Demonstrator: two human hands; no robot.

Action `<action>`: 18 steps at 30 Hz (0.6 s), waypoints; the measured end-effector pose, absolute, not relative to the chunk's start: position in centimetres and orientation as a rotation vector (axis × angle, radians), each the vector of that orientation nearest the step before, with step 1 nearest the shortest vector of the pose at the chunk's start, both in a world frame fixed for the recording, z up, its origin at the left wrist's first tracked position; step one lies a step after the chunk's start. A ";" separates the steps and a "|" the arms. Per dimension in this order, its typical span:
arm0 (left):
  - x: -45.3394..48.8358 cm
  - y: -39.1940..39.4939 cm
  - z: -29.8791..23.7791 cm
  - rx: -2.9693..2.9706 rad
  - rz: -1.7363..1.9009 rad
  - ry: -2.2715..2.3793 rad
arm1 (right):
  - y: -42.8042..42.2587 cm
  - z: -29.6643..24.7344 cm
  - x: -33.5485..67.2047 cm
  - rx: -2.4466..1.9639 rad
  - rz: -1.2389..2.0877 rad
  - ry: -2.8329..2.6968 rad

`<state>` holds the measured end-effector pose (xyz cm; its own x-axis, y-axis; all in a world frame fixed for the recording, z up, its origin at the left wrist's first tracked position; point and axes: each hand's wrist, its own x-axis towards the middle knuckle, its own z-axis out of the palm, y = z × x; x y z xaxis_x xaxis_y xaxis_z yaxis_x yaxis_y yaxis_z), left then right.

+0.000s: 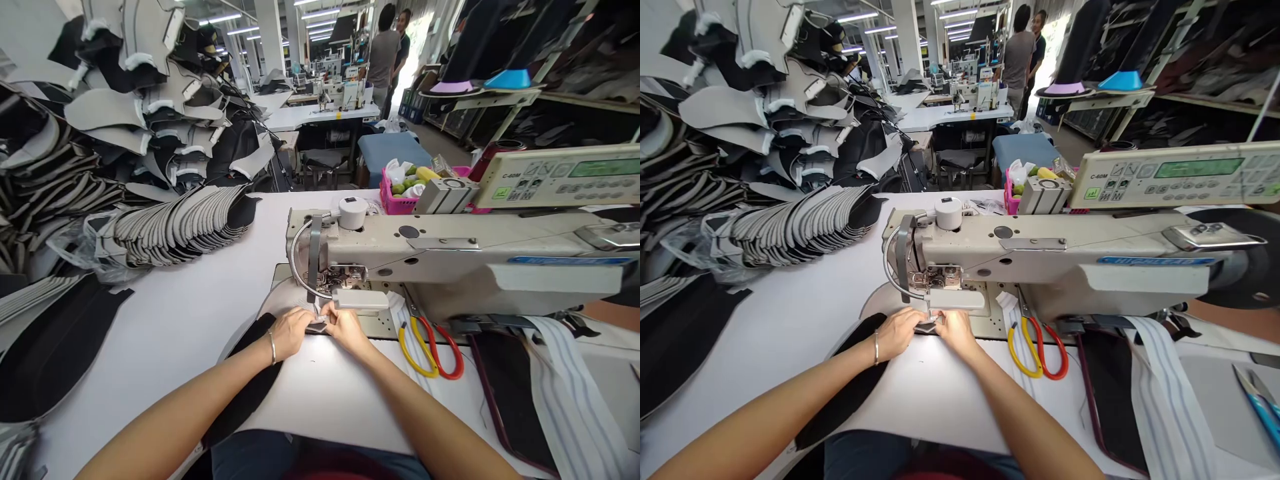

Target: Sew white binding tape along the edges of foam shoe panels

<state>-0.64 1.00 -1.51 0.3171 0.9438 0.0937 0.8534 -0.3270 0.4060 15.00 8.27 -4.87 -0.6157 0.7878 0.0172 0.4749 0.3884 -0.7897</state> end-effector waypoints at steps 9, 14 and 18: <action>0.7 -0.4 -2.6 2.685 0.428 1.631 | 8.1 -4.4 15.6 -0.869 1.008 -2.433; 0.8 -0.2 -2.9 2.663 0.563 1.696 | 8.3 -3.6 15.8 -0.773 0.869 -2.631; -0.1 1.1 -2.8 2.724 0.425 1.640 | 8.5 -3.6 15.6 -0.824 0.754 -2.685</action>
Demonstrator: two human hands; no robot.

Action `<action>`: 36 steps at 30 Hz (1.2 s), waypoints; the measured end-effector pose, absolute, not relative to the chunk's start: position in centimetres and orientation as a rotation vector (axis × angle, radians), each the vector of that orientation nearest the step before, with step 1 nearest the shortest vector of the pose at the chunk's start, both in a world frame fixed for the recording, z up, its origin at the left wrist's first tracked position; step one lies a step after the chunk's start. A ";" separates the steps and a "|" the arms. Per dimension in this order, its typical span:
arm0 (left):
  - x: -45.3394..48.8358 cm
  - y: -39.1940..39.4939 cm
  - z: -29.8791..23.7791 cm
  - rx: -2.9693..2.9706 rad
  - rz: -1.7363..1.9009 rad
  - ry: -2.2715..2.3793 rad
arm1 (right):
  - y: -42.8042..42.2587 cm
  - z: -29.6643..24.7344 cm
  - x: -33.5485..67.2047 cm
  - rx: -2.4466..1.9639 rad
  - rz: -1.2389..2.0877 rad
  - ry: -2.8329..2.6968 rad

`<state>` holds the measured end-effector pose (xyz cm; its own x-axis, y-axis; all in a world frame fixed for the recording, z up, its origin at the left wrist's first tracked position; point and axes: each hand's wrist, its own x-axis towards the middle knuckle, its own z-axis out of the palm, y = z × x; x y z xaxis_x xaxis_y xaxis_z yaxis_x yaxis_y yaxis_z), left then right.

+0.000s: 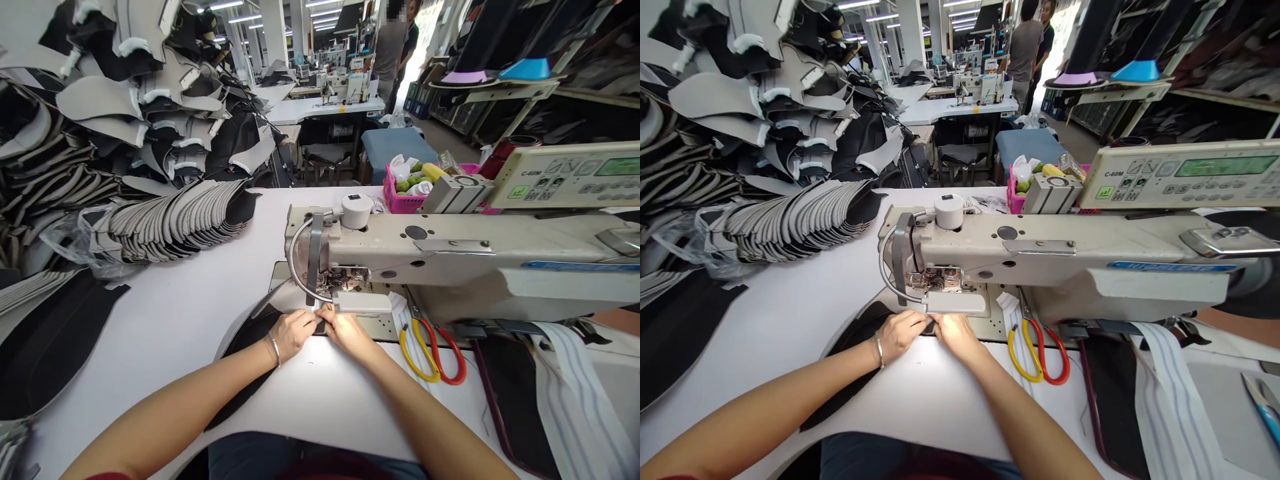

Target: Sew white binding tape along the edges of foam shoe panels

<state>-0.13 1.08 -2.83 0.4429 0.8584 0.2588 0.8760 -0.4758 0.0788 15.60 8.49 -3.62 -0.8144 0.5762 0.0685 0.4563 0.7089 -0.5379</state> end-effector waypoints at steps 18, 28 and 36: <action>-5.7 7.2 -4.4 -2.716 -0.462 -1.522 | 8.1 -5.1 14.2 -0.980 0.361 -2.798; -6.2 7.3 -5.1 -2.691 -0.502 -1.440 | 8.1 -4.9 14.4 -0.976 0.376 -2.877; -6.4 7.7 -5.4 -2.660 -0.525 -1.397 | 7.9 -4.2 14.2 -0.981 0.361 -2.881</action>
<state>-6.37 7.73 -5.44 0.5224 0.7814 0.3413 0.8128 -0.5774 0.0779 14.23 7.87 -4.21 -0.7924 0.6100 -0.0035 0.5920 0.7676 -0.2457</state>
